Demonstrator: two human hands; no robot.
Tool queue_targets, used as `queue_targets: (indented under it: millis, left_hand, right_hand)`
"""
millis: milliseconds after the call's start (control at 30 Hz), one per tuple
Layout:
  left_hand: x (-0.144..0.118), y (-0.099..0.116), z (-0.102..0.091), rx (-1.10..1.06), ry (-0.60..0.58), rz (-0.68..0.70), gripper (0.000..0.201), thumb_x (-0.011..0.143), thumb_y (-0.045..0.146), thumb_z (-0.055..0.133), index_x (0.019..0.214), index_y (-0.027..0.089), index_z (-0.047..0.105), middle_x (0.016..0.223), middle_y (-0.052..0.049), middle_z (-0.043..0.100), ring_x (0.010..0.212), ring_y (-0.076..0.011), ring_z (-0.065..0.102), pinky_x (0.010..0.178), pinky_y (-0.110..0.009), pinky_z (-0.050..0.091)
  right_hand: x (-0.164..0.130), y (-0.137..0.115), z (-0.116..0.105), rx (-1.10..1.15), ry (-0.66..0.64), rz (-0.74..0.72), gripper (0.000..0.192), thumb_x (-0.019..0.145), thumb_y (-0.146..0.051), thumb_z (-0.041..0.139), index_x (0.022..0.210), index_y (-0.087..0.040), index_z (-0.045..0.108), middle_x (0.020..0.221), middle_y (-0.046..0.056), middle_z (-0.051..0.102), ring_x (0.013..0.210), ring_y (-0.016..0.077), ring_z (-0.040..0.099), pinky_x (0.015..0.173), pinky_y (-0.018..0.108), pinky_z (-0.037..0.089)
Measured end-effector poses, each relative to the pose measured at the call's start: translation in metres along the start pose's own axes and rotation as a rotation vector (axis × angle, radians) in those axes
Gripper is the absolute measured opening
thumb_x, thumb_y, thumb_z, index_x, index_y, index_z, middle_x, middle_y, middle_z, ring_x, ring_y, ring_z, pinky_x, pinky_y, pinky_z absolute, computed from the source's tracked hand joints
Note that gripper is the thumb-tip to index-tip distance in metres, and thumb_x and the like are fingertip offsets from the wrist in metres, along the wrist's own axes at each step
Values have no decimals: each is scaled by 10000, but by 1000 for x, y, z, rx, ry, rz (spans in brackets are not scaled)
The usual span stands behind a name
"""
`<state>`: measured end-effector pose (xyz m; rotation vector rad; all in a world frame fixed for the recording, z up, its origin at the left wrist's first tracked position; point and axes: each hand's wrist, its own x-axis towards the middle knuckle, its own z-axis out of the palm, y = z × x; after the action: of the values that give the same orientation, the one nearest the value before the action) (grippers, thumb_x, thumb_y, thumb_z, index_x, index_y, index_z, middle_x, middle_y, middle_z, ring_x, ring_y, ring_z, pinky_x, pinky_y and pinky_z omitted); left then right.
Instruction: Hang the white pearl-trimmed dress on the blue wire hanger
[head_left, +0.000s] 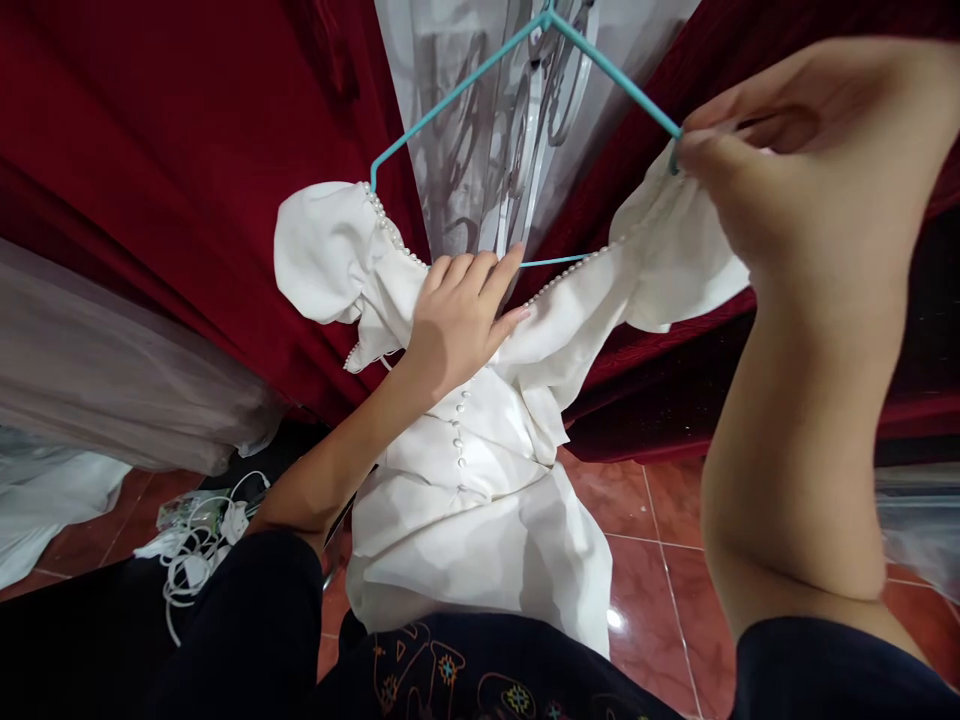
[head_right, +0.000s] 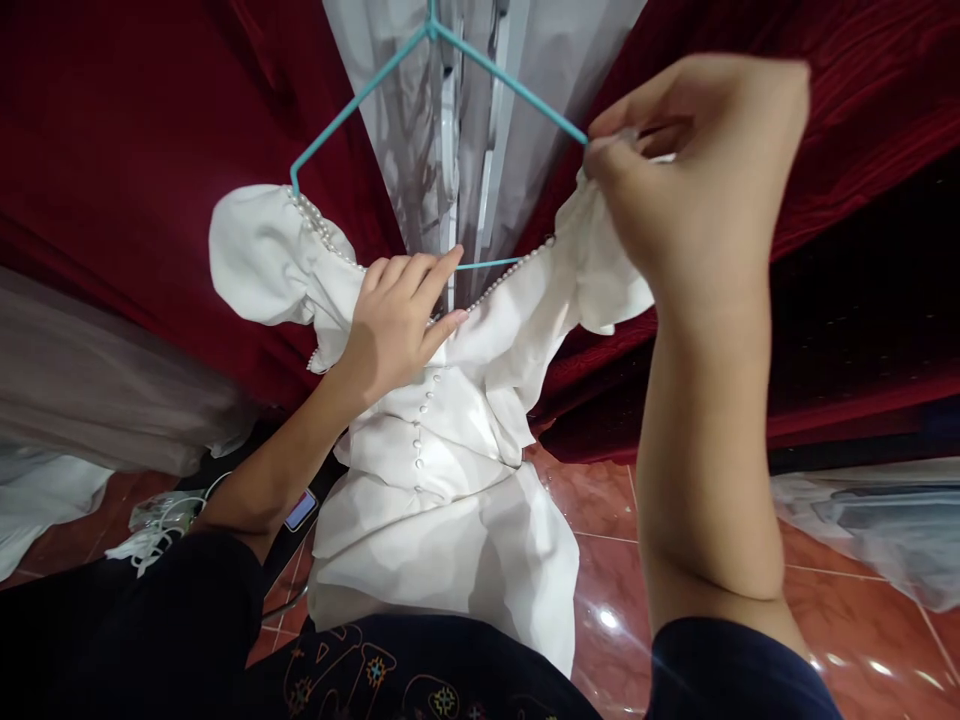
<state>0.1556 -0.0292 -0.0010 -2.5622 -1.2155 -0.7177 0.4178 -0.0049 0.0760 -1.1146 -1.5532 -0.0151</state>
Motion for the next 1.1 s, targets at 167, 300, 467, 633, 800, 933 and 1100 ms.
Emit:
queue_targets:
  millis: [167, 300, 467, 633, 800, 933, 1100]
  left_hand:
    - [0, -1, 1, -9, 6, 7, 624, 1153, 472, 490, 1658, 104, 488, 1406, -172, 675, 1258, -351, 615, 1145, -472, 420]
    - [-1, -5, 3, -65, 36, 17, 604, 1158, 466, 467, 1641, 106, 511, 1421, -166, 674, 1305, -338, 610, 1203, -485, 408]
    - [-9, -18, 2, -184, 124, 75, 560, 1174, 484, 374, 1650, 209, 478, 1587, -115, 595, 1527, -307, 506, 1359, -517, 299]
    - [-7, -55, -14, -88, 743, -28, 412, 1154, 517, 418, 1463, 279, 550, 1441, -101, 613, 1451, -268, 574, 1249, -484, 494]
    - [6, -94, -28, -157, 709, -204, 492, 927, 386, 785, 1347, 229, 583, 1313, -56, 694, 1181, -227, 692, 1089, -423, 592]
    - [8, -113, -32, -204, 553, -350, 133, 972, 163, 713, 1092, 210, 747, 1022, 59, 782, 978, -146, 701, 936, -346, 604]
    - [-3, -130, -45, -351, 506, -247, 154, 1050, 348, 703, 1153, 269, 785, 1074, 142, 796, 986, -144, 718, 890, -396, 628]
  right_hand:
    - [-48, -7, 29, -61, 162, -487, 189, 988, -171, 624, 1070, -195, 793, 1079, 93, 783, 1114, 233, 739, 933, 420, 593]
    - [-83, 4, 57, -106, -202, -443, 256, 1000, -214, 589, 1218, -243, 720, 1034, 53, 768, 957, 219, 728, 852, 428, 563]
    - [-102, 2, 75, -144, -80, -457, 305, 1001, -208, 588, 1290, -242, 678, 1112, 60, 749, 1006, 223, 691, 890, 424, 490]
    - [-102, 0, 82, -144, -20, -384, 267, 1004, -192, 552, 1221, -253, 696, 1035, 44, 719, 969, 212, 657, 889, 415, 454]
    - [-99, 11, 83, -92, 42, -439, 264, 992, -156, 540, 1171, -254, 707, 997, 29, 721, 922, 194, 651, 866, 401, 450]
    - [-99, 8, 81, -124, 76, -394, 234, 1003, -180, 537, 1109, -261, 729, 950, 23, 727, 895, 196, 660, 859, 411, 461]
    - [-94, 7, 78, -109, 28, -315, 221, 1002, -207, 560, 1059, -277, 762, 931, 28, 739, 906, 208, 686, 886, 436, 503]
